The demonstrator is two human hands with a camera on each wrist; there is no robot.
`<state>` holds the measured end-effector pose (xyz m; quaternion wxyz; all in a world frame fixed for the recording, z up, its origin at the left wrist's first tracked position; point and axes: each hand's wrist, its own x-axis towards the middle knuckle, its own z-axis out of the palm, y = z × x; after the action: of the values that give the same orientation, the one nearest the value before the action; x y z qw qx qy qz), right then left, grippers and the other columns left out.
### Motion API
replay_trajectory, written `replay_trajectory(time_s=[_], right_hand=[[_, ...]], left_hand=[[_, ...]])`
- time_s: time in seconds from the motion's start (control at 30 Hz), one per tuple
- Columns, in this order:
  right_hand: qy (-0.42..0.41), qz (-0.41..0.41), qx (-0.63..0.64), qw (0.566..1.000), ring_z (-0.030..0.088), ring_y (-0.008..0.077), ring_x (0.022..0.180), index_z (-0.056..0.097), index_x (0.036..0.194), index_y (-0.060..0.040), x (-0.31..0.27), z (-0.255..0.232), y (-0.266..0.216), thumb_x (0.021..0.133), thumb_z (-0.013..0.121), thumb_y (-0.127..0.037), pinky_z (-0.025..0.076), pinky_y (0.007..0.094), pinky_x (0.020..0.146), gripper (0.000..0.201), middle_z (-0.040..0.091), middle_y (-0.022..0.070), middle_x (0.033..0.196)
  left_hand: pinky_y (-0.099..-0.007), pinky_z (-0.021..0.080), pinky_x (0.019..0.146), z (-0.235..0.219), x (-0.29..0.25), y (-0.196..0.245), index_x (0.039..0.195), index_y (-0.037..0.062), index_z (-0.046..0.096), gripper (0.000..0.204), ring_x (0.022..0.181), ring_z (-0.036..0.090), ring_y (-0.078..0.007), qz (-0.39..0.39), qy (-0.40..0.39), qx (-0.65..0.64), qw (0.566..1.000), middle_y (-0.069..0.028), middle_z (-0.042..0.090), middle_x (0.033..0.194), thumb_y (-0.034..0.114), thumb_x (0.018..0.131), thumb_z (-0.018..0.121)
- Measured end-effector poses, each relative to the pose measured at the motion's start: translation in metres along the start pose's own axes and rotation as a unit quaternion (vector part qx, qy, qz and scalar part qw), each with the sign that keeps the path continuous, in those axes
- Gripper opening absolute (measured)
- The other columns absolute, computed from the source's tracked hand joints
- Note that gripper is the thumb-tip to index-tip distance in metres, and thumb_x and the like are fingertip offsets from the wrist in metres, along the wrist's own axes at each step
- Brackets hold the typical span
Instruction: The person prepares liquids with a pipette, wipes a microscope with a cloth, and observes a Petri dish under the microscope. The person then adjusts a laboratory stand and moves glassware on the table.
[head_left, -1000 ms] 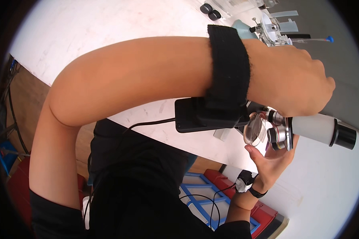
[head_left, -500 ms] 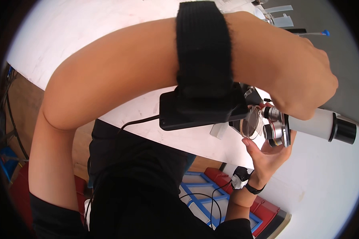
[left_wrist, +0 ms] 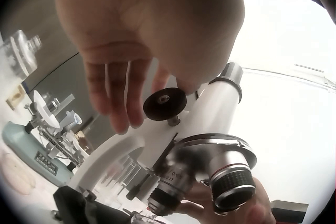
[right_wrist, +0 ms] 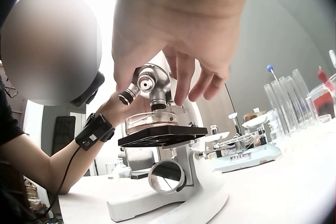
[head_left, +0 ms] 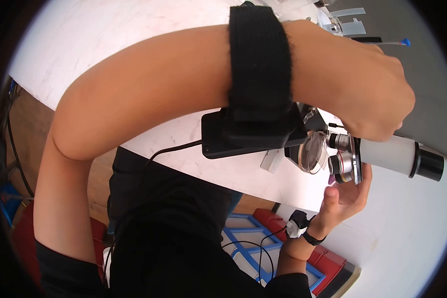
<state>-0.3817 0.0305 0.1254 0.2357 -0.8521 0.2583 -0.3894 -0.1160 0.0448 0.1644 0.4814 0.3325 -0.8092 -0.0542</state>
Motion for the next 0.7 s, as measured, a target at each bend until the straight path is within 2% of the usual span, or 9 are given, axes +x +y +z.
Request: replay_trajectory(time_s=[0.07,0.1,0.13,0.2,0.23,0.3,0.4,0.5,0.7], right_hand=[[0.048,-0.021,-0.009,0.999,0.053,0.0311,0.117,0.038,0.133,0.0175,0.003,0.005,-0.005,0.075,0.082,-0.04,0.043,0.0418,0.099,0.092,0.05,0.024,0.129],[0.059,-0.036,-0.027,0.997,0.057,0.0288,0.112,0.043,0.13,0.0171,0.005,0.006,-0.005,0.076,0.081,-0.042,0.046,0.0375,0.094,0.088,0.052,0.0237,0.126],[0.059,-0.037,-0.029,0.997,0.057,0.0288,0.112,0.043,0.13,0.0171,0.004,0.005,-0.006,0.076,0.081,-0.042,0.046,0.0375,0.094,0.088,0.052,0.0237,0.126],[0.063,-0.02,-0.039,0.997,0.06,0.0236,0.101,0.047,0.127,0.0161,0.004,0.003,-0.006,0.079,0.079,-0.032,0.049,0.031,0.084,0.075,0.057,0.0215,0.119],[0.063,-0.021,-0.039,0.997,0.06,0.0236,0.101,0.047,0.127,0.0161,0.004,0.004,-0.008,0.079,0.079,-0.032,0.049,0.031,0.084,0.075,0.057,0.0215,0.119],[0.045,-0.015,-0.051,0.998,0.061,0.0182,0.09,0.05,0.125,0.0152,0.008,0.004,-0.01,0.083,0.076,-0.02,0.048,0.0259,0.075,0.061,0.061,0.019,0.111],[0.036,-0.011,-0.056,0.998,0.06,0.0164,0.085,0.05,0.125,0.0153,0.012,0.009,-0.015,0.084,0.072,-0.011,0.048,0.0251,0.073,0.053,0.062,0.0182,0.108],[0.02,0.013,-0.056,0.998,0.061,0.0181,0.086,0.05,0.125,0.0159,0.014,0.01,-0.021,0.085,0.07,-0.011,0.049,0.0269,0.076,0.052,0.062,0.0194,0.108],[0.01,0.003,-0.076,0.997,0.062,0.0231,0.096,0.048,0.124,0.0176,0.014,0.012,-0.02,0.088,0.066,-0.01,0.051,0.0328,0.084,0.049,0.061,0.022,0.111]], left_hand=[[-0.0403,0.049,0.066,-0.007,0.0,0.004,0.074,-0.0122,0.056,0.023,0.078,0.059,-0.0349,-0.02,-0.034,-0.006,0.999,-0.0251,0.057,0.082,0.01,0.079,0.059],[-0.0401,0.049,0.067,-0.011,0.0,0.006,0.073,-0.0127,0.056,0.024,0.079,0.058,-0.0345,-0.03,-0.052,-0.01,0.998,-0.0253,0.056,0.083,0.01,0.08,0.059],[-0.0398,0.049,0.068,-0.014,0.0,0.008,0.073,-0.0133,0.056,0.025,0.08,0.057,-0.034,-0.039,-0.07,-0.014,0.997,-0.0255,0.056,0.084,0.01,0.08,0.059],[-0.0392,0.049,0.069,-0.019,0.001,0.012,0.071,-0.0143,0.055,0.027,0.083,0.056,-0.033,-0.058,-0.105,-0.022,0.993,-0.026,0.054,0.086,0.01,0.082,0.059],[-0.0392,0.049,0.069,-0.015,-0.001,0.009,0.071,-0.0143,0.055,0.027,0.083,0.056,-0.033,-0.058,-0.105,-0.023,0.993,-0.026,0.054,0.086,0.01,0.082,0.059],[-0.0408,0.049,0.066,-0.006,-0.003,-0.001,0.07,-0.0112,0.057,0.022,0.077,0.058,-0.0344,-0.027,-0.043,-0.016,0.999,-0.0245,0.057,0.082,0.009,0.078,0.059],[-0.0432,0.049,0.06,0.007,-0.01,-0.016,0.07,-0.0066,0.061,0.016,0.07,0.061,-0.0363,0.018,0.052,-0.004,0.998,-0.0224,0.06,0.076,0.009,0.073,0.058],[-0.0456,0.05,0.055,0.016,-0.017,-0.026,0.069,-0.0019,0.065,0.013,0.062,0.064,-0.0383,0.065,0.148,0.009,0.987,-0.0202,0.064,0.07,0.008,0.068,0.058],[-0.0429,0.05,0.061,0.005,-0.019,-0.021,0.069,-0.0086,0.061,0.019,0.069,0.062,-0.036,0.024,0.09,-0.014,0.996,-0.0232,0.061,0.075,0.009,0.074,0.058]])
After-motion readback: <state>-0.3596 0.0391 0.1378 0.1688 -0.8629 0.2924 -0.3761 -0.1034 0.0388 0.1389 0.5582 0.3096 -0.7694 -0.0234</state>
